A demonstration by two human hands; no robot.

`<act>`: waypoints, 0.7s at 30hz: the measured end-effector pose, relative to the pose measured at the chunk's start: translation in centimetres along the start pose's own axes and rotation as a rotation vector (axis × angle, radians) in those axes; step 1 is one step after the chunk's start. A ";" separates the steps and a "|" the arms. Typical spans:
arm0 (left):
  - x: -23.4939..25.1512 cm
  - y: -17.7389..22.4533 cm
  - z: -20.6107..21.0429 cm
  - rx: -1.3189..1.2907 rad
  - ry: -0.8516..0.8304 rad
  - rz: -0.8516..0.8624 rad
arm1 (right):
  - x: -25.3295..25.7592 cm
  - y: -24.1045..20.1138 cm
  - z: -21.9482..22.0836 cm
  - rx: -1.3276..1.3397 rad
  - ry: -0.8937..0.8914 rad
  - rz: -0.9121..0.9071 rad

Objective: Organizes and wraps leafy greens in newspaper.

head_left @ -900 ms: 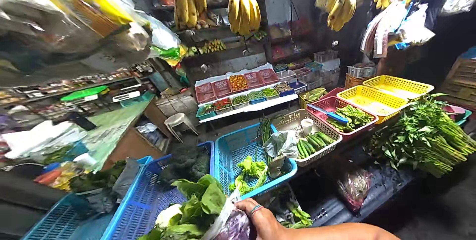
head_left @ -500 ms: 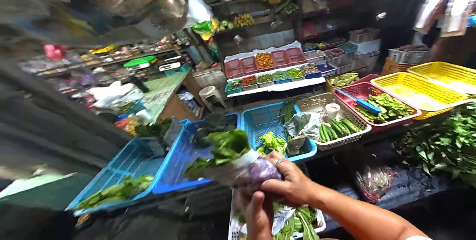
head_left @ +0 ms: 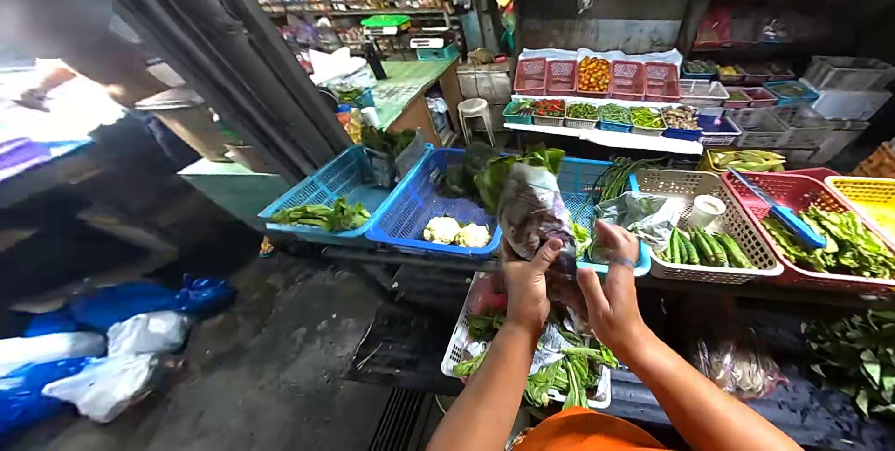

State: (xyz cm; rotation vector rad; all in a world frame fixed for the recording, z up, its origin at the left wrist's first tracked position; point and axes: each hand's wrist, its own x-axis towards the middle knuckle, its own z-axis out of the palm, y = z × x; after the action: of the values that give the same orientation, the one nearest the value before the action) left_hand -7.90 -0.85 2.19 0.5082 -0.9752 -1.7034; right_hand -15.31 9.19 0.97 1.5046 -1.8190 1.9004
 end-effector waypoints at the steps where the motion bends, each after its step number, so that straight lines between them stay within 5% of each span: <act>1: 0.6 -0.2 0.0 -0.009 0.074 0.061 | -1.2 -0.2 0.2 -0.001 0.035 -0.062; 6: 2.0 0.2 -0.4 -0.122 0.204 0.266 | -5.8 -0.7 2.4 0.254 -0.162 0.200; 15: -2.9 -1.6 0.0 -0.208 0.120 -0.061 | -1.9 3.2 4.5 0.999 0.130 0.461; 21: -3.6 -2.2 -2.3 -0.245 0.067 -0.184 | -3.2 4.5 3.6 1.064 0.040 0.600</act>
State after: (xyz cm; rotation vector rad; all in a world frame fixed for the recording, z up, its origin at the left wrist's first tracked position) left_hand -6.24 1.93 -1.40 0.5009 -0.6761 -1.9269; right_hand -14.73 6.73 -5.07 1.0601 -1.3264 3.5043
